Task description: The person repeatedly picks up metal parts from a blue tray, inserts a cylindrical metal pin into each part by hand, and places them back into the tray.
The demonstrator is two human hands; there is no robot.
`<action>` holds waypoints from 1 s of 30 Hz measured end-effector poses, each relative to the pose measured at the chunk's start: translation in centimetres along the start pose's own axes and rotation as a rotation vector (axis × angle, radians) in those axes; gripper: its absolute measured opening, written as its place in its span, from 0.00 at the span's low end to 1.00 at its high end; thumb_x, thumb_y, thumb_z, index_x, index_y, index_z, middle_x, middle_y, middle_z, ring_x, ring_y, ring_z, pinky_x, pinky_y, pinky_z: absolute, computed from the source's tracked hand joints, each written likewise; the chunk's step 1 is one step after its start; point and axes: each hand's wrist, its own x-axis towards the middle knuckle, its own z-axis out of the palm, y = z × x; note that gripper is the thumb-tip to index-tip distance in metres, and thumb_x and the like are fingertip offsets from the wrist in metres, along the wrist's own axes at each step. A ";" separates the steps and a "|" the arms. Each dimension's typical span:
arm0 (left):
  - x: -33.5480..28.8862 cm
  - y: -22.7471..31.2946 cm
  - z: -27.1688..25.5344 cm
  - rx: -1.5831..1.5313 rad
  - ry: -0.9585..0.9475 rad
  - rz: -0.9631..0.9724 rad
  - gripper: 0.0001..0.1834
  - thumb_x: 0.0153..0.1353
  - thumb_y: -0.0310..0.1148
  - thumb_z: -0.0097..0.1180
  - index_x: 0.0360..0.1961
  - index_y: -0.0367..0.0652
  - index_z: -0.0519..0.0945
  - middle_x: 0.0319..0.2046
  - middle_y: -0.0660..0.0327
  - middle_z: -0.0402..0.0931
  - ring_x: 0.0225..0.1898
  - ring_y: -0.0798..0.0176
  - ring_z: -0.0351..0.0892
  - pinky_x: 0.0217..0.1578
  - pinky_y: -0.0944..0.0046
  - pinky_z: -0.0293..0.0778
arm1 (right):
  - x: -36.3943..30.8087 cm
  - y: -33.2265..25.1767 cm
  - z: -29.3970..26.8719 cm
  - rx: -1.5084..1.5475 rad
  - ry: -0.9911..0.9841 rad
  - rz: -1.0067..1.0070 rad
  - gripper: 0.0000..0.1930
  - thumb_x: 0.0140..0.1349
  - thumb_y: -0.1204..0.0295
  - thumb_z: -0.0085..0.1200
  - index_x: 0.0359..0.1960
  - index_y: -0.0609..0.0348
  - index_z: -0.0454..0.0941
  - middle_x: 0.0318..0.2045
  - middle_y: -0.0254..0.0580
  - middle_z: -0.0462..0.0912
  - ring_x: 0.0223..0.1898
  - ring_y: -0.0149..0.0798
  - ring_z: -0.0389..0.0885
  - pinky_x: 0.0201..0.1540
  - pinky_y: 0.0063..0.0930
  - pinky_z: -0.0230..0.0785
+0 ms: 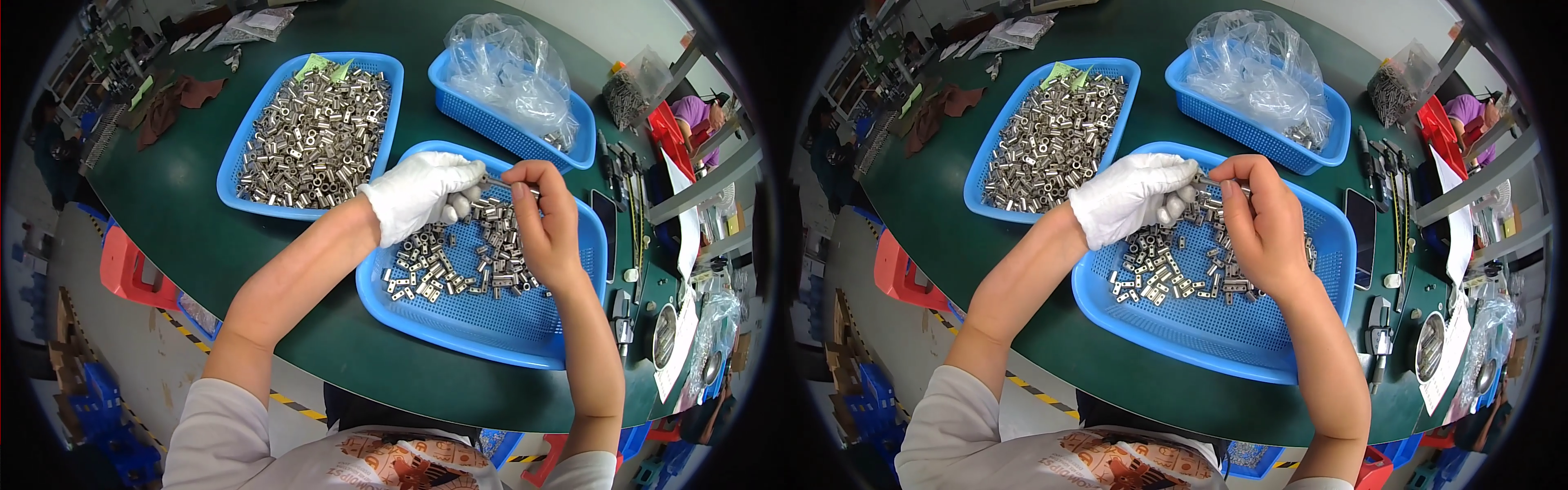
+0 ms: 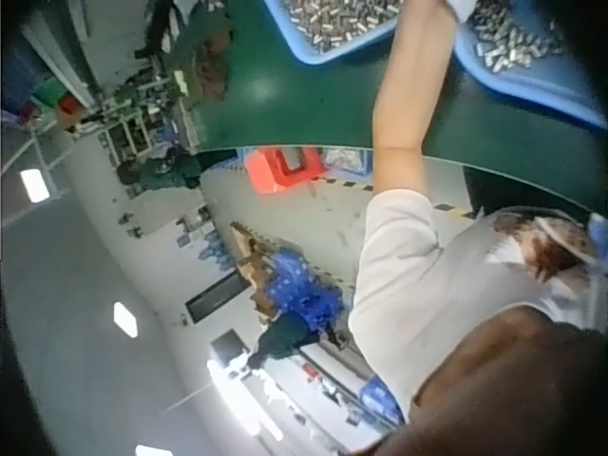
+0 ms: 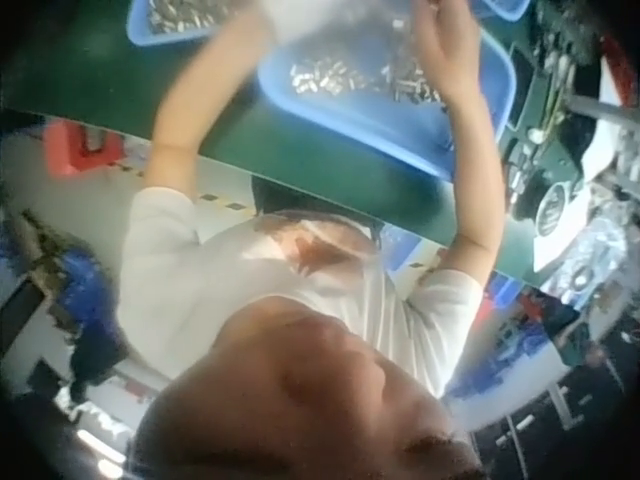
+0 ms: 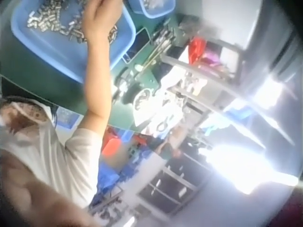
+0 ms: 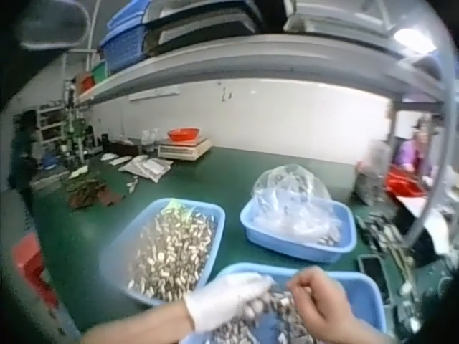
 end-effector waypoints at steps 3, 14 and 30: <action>0.1 0.1 0.1 0.044 -0.038 0.003 0.09 0.57 0.35 0.45 0.30 0.39 0.71 0.21 0.68 0.66 0.20 0.78 0.63 0.18 0.81 0.61 | -0.2 0.2 0.1 -0.078 -0.021 -0.037 0.05 0.55 0.79 0.41 0.33 0.63 0.67 0.22 0.36 0.70 0.17 0.24 0.63 0.21 0.17 0.56; 1.4 0.7 -1.3 -0.278 -0.018 0.080 0.09 0.58 0.34 0.42 0.29 0.39 0.69 0.22 0.64 0.67 0.22 0.72 0.68 0.22 0.75 0.67 | 0.8 0.9 -0.3 -0.186 -0.255 0.104 0.05 0.45 0.74 0.48 0.25 0.58 0.74 0.22 0.39 0.73 0.21 0.33 0.69 0.26 0.22 0.60; 1.1 -1.2 0.6 0.156 0.024 0.135 0.09 0.39 0.28 0.52 0.08 0.41 0.67 0.07 0.64 0.61 0.06 0.70 0.56 0.07 0.71 0.52 | -0.5 -1.6 0.3 -0.570 -0.028 -0.210 0.07 0.45 0.70 0.55 0.25 0.60 0.76 0.21 0.45 0.75 0.20 0.42 0.72 0.24 0.30 0.64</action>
